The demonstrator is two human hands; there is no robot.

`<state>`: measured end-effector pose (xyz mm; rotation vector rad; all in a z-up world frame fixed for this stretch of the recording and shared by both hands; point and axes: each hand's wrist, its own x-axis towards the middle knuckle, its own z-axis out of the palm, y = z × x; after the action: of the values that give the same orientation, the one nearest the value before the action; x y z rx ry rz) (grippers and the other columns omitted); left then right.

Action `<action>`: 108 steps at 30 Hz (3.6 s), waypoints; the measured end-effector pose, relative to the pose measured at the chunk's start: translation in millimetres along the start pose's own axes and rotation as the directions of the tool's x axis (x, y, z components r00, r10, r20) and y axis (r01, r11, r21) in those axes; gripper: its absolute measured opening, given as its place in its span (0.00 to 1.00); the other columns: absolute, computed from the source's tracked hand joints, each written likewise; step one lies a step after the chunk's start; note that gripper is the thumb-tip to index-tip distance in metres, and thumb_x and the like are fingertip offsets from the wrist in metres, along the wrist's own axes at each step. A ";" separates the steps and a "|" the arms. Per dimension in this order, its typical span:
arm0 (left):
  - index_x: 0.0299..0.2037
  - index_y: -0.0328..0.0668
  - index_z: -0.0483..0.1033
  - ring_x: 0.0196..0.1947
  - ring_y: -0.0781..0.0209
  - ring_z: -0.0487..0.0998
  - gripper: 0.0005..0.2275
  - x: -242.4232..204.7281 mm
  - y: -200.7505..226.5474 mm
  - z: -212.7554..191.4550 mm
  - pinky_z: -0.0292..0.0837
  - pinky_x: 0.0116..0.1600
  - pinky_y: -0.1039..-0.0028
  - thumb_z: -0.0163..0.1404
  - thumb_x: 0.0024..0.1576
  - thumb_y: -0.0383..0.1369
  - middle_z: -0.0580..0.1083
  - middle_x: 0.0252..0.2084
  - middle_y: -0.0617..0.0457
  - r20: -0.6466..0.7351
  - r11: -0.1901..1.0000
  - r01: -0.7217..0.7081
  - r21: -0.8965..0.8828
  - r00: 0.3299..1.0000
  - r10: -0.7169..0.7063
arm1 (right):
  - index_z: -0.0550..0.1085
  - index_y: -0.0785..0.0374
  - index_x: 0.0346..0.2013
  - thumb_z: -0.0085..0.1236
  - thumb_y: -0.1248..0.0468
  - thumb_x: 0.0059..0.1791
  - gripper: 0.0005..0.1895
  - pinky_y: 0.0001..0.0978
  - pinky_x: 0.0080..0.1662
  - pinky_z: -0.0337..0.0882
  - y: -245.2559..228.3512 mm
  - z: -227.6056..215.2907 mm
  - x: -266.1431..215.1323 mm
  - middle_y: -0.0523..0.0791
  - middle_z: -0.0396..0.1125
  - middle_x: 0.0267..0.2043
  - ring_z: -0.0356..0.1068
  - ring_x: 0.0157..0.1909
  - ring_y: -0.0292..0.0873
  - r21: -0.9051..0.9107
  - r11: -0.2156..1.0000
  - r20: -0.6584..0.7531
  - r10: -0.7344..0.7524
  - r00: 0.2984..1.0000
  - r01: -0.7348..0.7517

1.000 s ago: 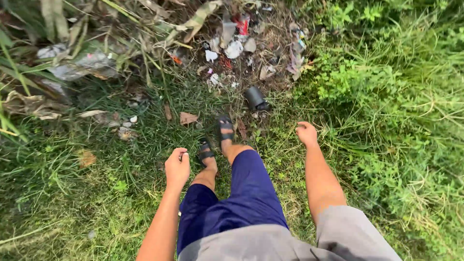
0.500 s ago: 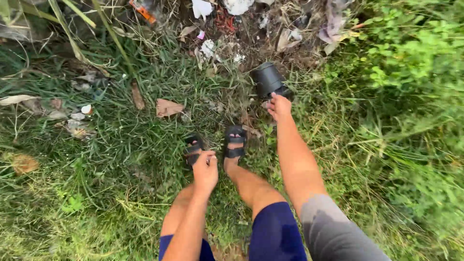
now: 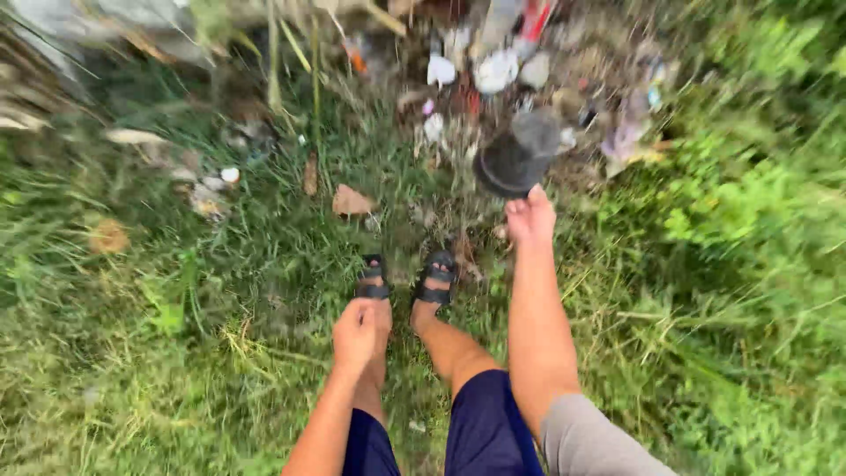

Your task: Gathering various pieces of trash and yard waste and throwing them onto a small fire in a backyard.

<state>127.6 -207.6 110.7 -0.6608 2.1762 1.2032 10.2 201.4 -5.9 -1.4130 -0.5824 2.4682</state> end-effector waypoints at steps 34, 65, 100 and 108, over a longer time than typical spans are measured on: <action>0.49 0.42 0.79 0.34 0.57 0.80 0.11 46.1 115.1 -274.1 0.74 0.44 0.66 0.52 0.58 0.34 0.81 0.36 0.49 -0.387 0.933 0.225 -0.281 0.863 -0.325 | 0.64 0.50 0.67 0.55 0.69 0.36 0.42 0.51 0.46 0.71 16.5 887.2 -15.6 0.59 0.69 0.46 0.72 0.45 0.63 -0.513 -0.654 0.845 -0.497 0.195 0.556; 0.74 0.41 0.56 0.57 0.55 0.64 0.22 20.5 345.3 -271.8 0.60 0.67 0.61 0.37 0.70 0.37 0.53 0.74 0.33 -0.152 0.059 -0.165 -0.984 0.972 0.181 | 0.67 0.62 0.65 0.56 0.64 0.52 0.25 0.31 0.42 0.77 112.7 466.6 -395.4 0.44 0.71 0.44 0.71 0.39 0.37 -0.733 0.541 0.677 0.516 0.524 0.413; 0.66 0.57 0.66 0.74 0.56 0.56 0.34 129.1 -94.8 -402.5 0.46 0.76 0.59 0.49 0.50 0.58 0.55 0.74 0.52 0.416 0.636 -0.099 0.766 0.830 -0.372 | 0.68 0.59 0.23 0.40 0.42 0.55 0.27 0.32 0.20 0.50 388.4 748.3 -35.8 0.41 0.60 0.17 0.55 0.16 0.38 -0.410 0.778 0.604 -0.160 0.781 0.476; 0.66 0.64 0.65 0.74 0.46 0.56 0.31 132.5 -39.8 -412.9 0.63 0.71 0.59 0.50 0.50 0.55 0.57 0.74 0.66 0.247 0.623 0.192 0.758 0.800 -0.547 | 0.70 0.62 0.33 0.46 0.60 0.53 0.10 0.33 0.32 0.68 390.8 768.1 -69.6 0.46 0.67 0.27 0.68 0.28 0.41 -0.379 0.846 0.627 -0.064 0.776 0.376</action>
<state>-38.6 -604.2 179.1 -0.4030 1.7404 0.1869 -621.1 -344.6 219.5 -0.5607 -1.5057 2.6353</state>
